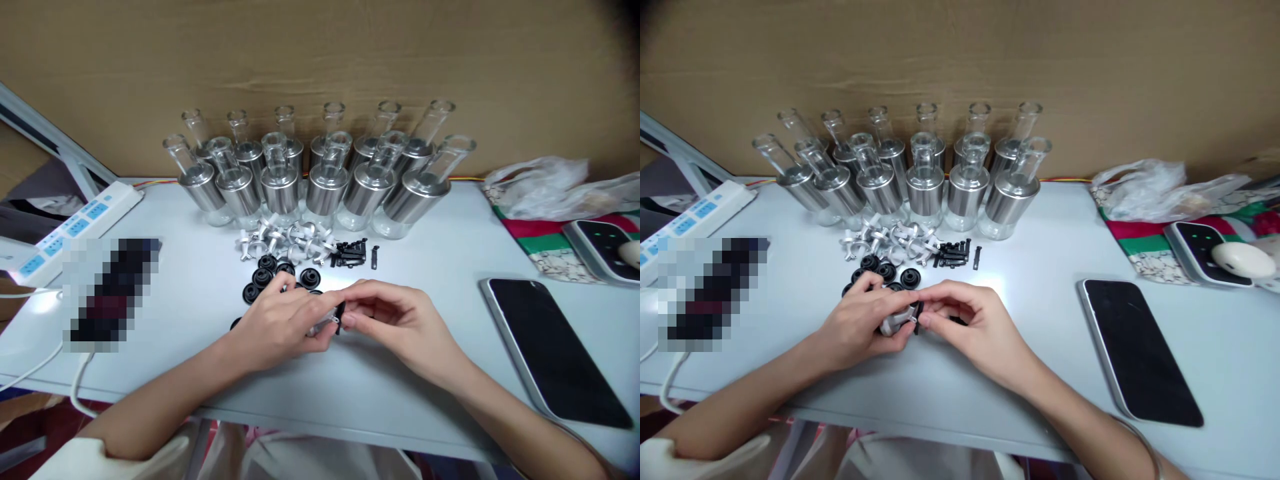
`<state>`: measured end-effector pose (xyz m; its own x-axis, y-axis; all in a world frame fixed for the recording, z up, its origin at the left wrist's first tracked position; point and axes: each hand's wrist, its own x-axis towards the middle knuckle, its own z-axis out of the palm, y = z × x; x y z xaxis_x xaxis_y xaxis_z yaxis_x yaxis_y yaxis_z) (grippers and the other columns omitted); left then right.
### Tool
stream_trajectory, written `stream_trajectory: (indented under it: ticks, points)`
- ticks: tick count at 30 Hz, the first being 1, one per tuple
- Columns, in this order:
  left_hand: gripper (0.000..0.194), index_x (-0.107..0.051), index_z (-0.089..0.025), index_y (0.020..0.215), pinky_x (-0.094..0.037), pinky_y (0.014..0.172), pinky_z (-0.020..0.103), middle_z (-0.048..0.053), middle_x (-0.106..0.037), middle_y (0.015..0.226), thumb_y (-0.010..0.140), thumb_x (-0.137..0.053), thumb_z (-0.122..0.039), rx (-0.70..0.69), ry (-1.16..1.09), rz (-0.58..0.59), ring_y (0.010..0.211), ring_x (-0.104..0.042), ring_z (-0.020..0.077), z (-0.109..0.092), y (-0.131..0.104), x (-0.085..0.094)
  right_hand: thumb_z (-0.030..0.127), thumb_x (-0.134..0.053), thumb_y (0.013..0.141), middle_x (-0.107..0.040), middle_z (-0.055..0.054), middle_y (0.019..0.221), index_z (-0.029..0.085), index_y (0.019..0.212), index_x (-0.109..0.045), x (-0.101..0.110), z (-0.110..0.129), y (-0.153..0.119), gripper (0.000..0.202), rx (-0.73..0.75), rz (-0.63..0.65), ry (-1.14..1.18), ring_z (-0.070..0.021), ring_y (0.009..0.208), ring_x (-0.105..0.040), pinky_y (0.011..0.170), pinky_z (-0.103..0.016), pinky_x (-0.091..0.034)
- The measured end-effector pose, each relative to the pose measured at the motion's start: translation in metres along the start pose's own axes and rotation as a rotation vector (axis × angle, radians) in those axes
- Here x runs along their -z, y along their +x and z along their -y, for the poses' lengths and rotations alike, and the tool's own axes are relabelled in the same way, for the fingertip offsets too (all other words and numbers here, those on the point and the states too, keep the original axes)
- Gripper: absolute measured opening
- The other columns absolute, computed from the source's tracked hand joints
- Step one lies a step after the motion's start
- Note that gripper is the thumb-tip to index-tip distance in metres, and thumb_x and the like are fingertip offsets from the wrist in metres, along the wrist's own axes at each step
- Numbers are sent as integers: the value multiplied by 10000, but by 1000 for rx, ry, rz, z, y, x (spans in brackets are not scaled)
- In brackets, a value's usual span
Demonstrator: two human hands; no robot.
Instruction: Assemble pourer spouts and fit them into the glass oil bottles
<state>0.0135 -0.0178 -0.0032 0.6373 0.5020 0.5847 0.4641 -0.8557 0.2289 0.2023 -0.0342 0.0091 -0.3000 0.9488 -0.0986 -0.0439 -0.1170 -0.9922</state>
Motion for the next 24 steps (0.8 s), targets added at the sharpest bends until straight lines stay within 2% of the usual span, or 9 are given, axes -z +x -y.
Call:
stream_trajectory:
  ticks: [3,8,13,17,20,24]
  points:
    - [234,-456,-149,1129,-421,664,277,-40,-675,659,895,-475,-161,20,8,-18,531,-575,99,-1,-2,1,159,-713,731,-684,10,697,212,864,-732,-1,-2,1,145,-12,4,37,-89,593,-624,586,-187,-534]
    - [259,-459,-150,1136,-420,653,271,-45,-666,636,937,-488,-313,11,-52,-13,521,-574,99,1,-4,0,146,-733,698,-721,-13,804,202,793,-712,-1,-4,1,113,-6,-10,74,-119,708,-674,643,-208,-554]
    - [221,-452,-168,956,-392,560,246,-27,-662,667,952,-455,-389,-7,-175,-75,497,-550,82,-2,-2,1,146,-761,665,-700,5,672,202,801,-733,-2,-1,-2,150,-62,9,97,-100,578,-649,562,-187,-542]
    - [319,-466,-181,817,-324,493,235,-72,-553,536,919,-477,-483,-15,-234,-8,435,-472,71,-7,1,6,155,-770,658,-697,-7,678,203,783,-739,-3,2,-4,138,-27,22,52,-114,583,-643,559,-207,-549]
    - [319,-441,-190,692,-298,478,235,-74,-517,518,915,-498,-409,0,-218,43,422,-427,66,-8,2,8,159,-778,647,-702,-20,702,198,748,-736,-4,1,-4,116,12,6,12,-129,615,-642,575,-225,-553]
    - [279,-402,-194,631,-290,457,228,-74,-472,486,899,-431,-267,-7,-214,28,405,-362,68,-9,3,5,141,-781,649,-703,-15,703,199,747,-738,-4,0,-4,122,30,18,12,-125,615,-637,577,-223,-542]
